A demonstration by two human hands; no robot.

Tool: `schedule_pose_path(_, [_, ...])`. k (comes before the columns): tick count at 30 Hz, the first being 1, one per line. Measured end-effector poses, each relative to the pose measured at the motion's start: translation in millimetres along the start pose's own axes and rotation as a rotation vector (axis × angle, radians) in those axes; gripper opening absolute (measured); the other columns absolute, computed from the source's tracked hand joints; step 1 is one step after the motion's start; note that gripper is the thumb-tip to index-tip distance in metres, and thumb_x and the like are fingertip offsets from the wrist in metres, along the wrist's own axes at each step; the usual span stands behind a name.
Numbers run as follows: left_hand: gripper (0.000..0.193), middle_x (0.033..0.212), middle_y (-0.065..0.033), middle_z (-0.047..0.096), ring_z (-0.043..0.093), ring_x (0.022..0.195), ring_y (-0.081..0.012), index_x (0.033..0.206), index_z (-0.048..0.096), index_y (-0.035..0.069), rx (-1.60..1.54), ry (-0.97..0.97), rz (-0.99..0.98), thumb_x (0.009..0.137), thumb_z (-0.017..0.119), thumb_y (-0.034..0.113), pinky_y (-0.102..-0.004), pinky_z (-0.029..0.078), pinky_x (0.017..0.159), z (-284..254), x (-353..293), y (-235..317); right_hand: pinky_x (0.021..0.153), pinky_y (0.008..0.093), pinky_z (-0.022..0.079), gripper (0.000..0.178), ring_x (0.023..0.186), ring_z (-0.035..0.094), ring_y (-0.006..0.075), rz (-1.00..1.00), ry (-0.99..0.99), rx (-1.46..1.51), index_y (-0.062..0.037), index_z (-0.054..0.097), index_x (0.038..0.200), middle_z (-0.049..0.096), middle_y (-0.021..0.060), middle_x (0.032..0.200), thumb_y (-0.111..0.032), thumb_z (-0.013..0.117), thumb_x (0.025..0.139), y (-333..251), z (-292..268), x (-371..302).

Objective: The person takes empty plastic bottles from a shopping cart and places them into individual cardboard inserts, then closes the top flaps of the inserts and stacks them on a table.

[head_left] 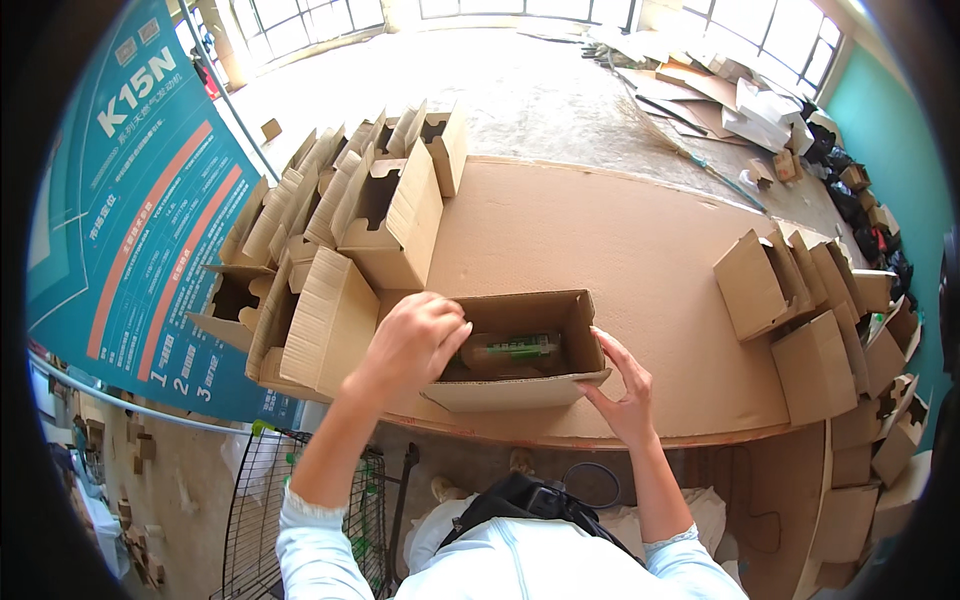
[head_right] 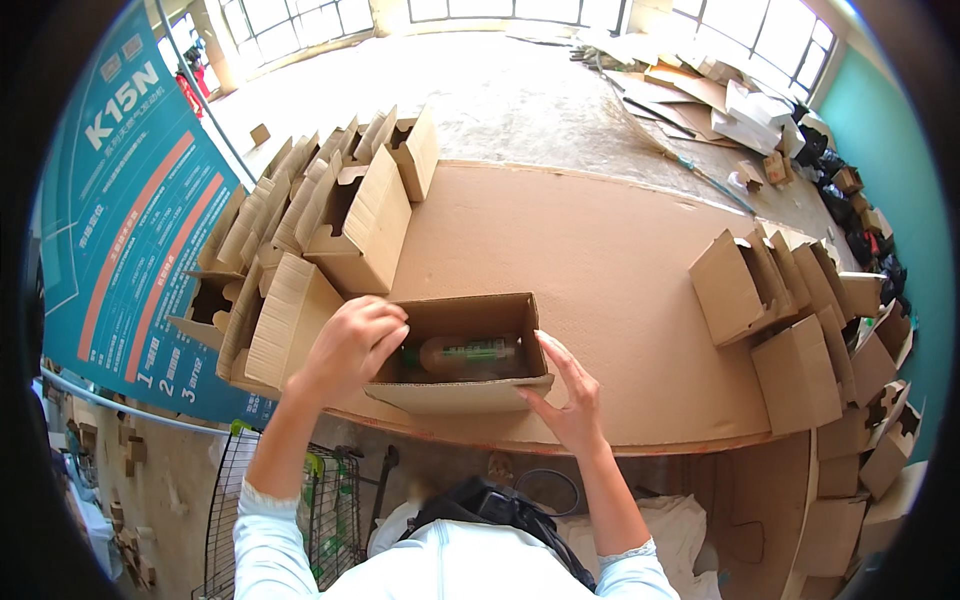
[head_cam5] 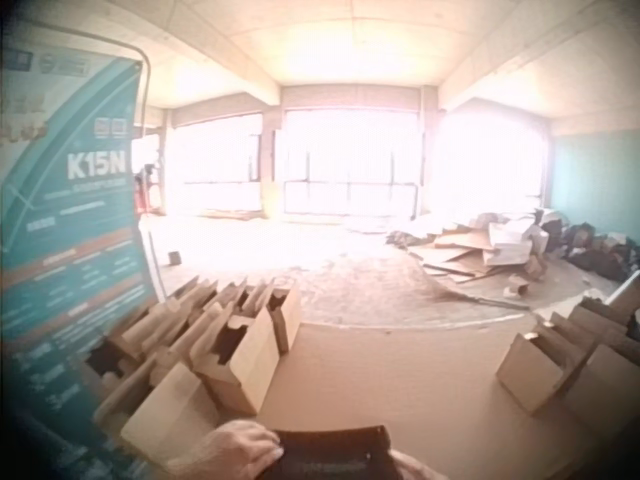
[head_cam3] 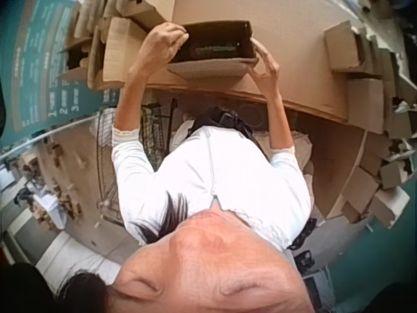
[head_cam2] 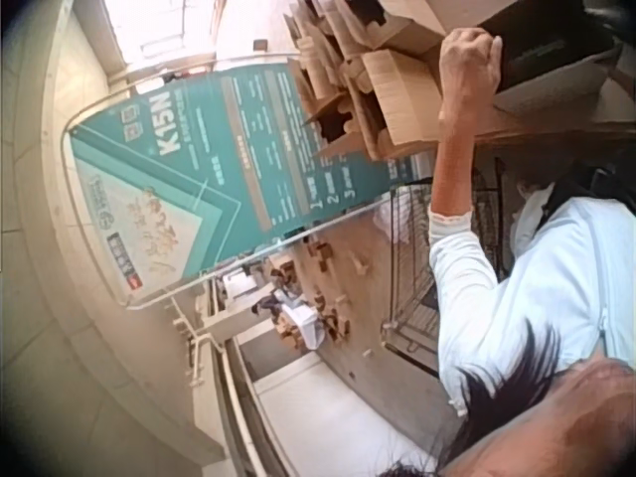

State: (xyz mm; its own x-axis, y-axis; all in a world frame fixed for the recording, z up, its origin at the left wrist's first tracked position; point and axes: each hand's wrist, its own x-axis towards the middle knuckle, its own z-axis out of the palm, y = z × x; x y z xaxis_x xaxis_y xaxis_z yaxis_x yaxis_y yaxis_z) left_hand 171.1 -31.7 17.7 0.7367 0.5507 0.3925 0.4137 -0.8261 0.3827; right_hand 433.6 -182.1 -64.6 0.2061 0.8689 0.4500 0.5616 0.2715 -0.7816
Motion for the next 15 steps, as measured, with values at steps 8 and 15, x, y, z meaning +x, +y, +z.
schedule_pose_path(8, [0.019, 0.097, -0.0179, 0.071, 0.068, 0.093, -0.0291, 0.101, 0.069, -0.002, -0.060, -0.311, -0.224, 0.084, 0.068, 0.008, -0.0356, 0.053, 0.085, 12.1, 56.4, -33.0, 0.086, 0.0334, 0.054, 0.036, 0.097, 0.070, 0.0250, 0.063, -0.082, 0.109, -0.0037, 0.065, 0.106, 0.072, 0.0099, 0.102, 0.000, 0.079, 0.073, -4.0, 16.8, 3.2])
schedule_pose_path(15, [0.016, 0.087, -0.0081, 0.067, 0.066, 0.080, -0.0194, 0.094, 0.067, -0.001, -0.219, 0.437, -0.392, 0.083, 0.072, 0.009, -0.0319, 0.051, 0.076, 4.9, -23.2, -51.9, 0.077, 0.0318, 0.054, 0.032, 0.087, 0.070, 0.0247, 0.181, -0.102, 0.052, -0.0064, 0.063, 0.107, 0.071, 0.0088, 0.095, -0.010, 0.078, 0.079, 1.9, 13.0, 19.0])
